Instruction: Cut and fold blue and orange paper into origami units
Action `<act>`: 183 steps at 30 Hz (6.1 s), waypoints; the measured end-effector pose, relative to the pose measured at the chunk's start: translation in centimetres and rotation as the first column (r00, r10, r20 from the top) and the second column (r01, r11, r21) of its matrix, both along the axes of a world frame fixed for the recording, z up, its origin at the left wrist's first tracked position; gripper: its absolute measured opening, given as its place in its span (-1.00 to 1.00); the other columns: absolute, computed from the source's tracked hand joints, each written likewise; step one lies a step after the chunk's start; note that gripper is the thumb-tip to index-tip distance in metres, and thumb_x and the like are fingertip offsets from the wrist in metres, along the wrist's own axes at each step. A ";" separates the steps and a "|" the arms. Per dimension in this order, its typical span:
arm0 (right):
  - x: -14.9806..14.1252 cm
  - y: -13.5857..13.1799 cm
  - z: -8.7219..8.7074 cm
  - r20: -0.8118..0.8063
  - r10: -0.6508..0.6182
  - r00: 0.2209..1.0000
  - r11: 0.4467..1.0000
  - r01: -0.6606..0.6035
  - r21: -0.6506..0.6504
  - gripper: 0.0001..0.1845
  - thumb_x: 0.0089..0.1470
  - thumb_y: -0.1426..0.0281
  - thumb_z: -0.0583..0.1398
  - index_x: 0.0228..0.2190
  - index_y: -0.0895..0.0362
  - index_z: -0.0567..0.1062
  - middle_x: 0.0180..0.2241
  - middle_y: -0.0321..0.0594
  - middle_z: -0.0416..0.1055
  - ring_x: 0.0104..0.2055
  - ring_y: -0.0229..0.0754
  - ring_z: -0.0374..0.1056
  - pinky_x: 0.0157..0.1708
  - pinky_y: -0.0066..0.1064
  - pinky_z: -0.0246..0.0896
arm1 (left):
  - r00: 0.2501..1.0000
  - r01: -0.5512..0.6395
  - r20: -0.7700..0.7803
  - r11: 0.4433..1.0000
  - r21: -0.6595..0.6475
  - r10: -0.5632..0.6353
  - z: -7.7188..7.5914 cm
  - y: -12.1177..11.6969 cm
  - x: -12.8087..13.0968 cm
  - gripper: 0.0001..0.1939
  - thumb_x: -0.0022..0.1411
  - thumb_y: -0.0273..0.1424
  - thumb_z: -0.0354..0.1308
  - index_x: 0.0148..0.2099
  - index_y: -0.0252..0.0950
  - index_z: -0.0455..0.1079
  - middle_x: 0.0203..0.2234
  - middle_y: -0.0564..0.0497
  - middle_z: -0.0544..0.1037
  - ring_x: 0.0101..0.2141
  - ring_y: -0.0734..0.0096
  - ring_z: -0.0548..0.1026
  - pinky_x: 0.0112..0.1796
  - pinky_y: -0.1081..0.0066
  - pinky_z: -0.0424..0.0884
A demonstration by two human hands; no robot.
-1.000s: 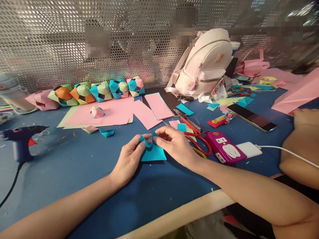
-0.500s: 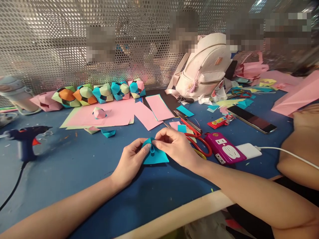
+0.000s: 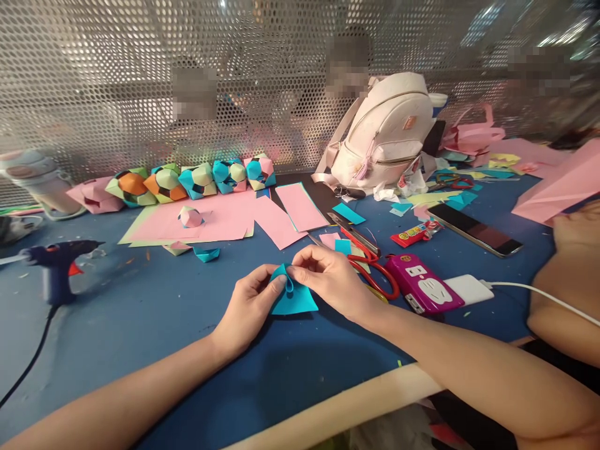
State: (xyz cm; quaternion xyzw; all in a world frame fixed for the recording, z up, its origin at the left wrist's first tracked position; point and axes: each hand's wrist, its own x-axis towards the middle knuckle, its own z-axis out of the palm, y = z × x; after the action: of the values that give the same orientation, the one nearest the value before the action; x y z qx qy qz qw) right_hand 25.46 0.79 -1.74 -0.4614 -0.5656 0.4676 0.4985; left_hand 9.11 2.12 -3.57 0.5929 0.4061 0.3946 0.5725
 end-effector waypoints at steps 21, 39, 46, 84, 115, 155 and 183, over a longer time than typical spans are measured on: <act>0.4 0.9 -1.1 0.075 0.015 0.997 1.000 -0.014 -0.016 -0.81 -0.07 0.36 0.22 -0.32 0.12 0.42 -0.44 -0.34 0.32 -0.41 -0.29 0.22 -0.41 -0.42 0.14 | 0.954 -0.072 0.266 0.966 -0.249 0.140 0.4 0.4 0.5 -0.75 0.02 -0.22 0.31 -0.32 -0.29 0.48 -0.52 0.08 0.51 -0.47 0.46 0.40 -0.40 0.48 0.32; 0.4 0.9 -0.8 0.063 -0.009 0.998 1.000 0.010 -0.015 -0.81 -0.04 0.29 0.21 -0.44 0.13 0.34 -0.53 -0.40 0.19 -0.47 -0.33 0.13 -0.45 -0.44 0.05 | 0.926 -0.069 0.330 0.941 -0.331 0.184 0.7 0.7 0.5 -0.81 -0.07 -0.42 0.32 -0.34 -0.31 0.42 -0.57 0.13 0.48 -0.52 0.55 0.38 -0.46 0.54 0.34; 0.3 0.9 -0.8 -0.007 -0.020 1.000 0.999 0.020 -0.048 -0.78 -0.06 0.27 0.20 -0.47 0.11 0.28 -0.56 -0.44 0.17 -0.51 -0.33 0.18 -0.47 -0.43 0.12 | 0.926 -0.082 0.329 0.949 -0.303 0.185 0.5 0.8 0.4 -0.82 -0.01 -0.40 0.32 -0.36 -0.31 0.38 -0.55 0.14 0.48 -0.52 0.58 0.36 -0.46 0.56 0.33; 0.1 0.0 -0.4 0.053 -0.063 0.997 0.991 0.056 0.125 -0.80 -0.05 0.28 0.30 -0.45 0.12 0.41 -0.52 -0.36 0.31 -0.47 -0.32 0.22 -0.47 -0.45 0.19 | 0.996 -0.033 -0.074 0.979 0.200 0.049 0.4 -0.1 -0.2 -0.80 0.24 -0.28 0.12 -0.18 -0.24 0.50 -0.40 0.04 0.48 -0.37 0.40 0.36 -0.30 0.45 0.27; -0.1 -1.0 -0.1 0.218 -0.059 0.974 0.970 0.004 0.244 -0.78 -0.04 0.32 0.27 -0.32 0.11 0.39 -0.39 -0.28 0.38 -0.42 -0.29 0.29 -0.41 -0.41 0.29 | 0.997 -0.080 0.024 0.997 0.014 0.079 0.3 -0.3 0.2 -0.80 0.16 -0.24 0.20 -0.36 -0.29 0.44 -0.49 0.10 0.45 -0.44 0.49 0.31 -0.40 0.51 0.25; 0.3 -0.4 -0.7 0.383 -0.194 0.903 0.860 -0.032 0.510 -0.89 0.12 0.50 0.14 -0.46 0.13 0.35 -0.37 -0.22 0.35 -0.29 -0.24 0.33 -0.29 -0.40 0.24 | 0.997 -0.076 0.004 0.995 0.071 0.076 -0.1 -0.4 0.8 -0.81 0.17 -0.27 0.17 -0.28 -0.27 0.30 -0.43 0.12 0.38 -0.39 0.49 0.31 -0.35 0.49 0.27; 0.2 -0.3 -0.4 0.337 -0.068 0.939 0.979 -0.001 0.202 -0.81 -0.04 0.43 0.19 -0.29 0.15 0.41 -0.37 -0.26 0.42 -0.37 -0.27 0.31 -0.34 -0.41 0.29 | 0.989 -0.069 0.124 0.993 -0.094 0.080 -0.5 0.1 0.5 -0.80 0.14 -0.26 0.23 -0.29 -0.29 0.41 -0.48 0.13 0.44 -0.46 0.55 0.32 -0.42 0.51 0.26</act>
State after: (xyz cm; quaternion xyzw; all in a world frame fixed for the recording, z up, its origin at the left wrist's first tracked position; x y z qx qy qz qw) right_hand 25.65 0.48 -2.16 -0.4931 -0.6796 0.3126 0.4441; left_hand 9.57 2.19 -4.04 0.5246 0.4077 0.4344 0.6082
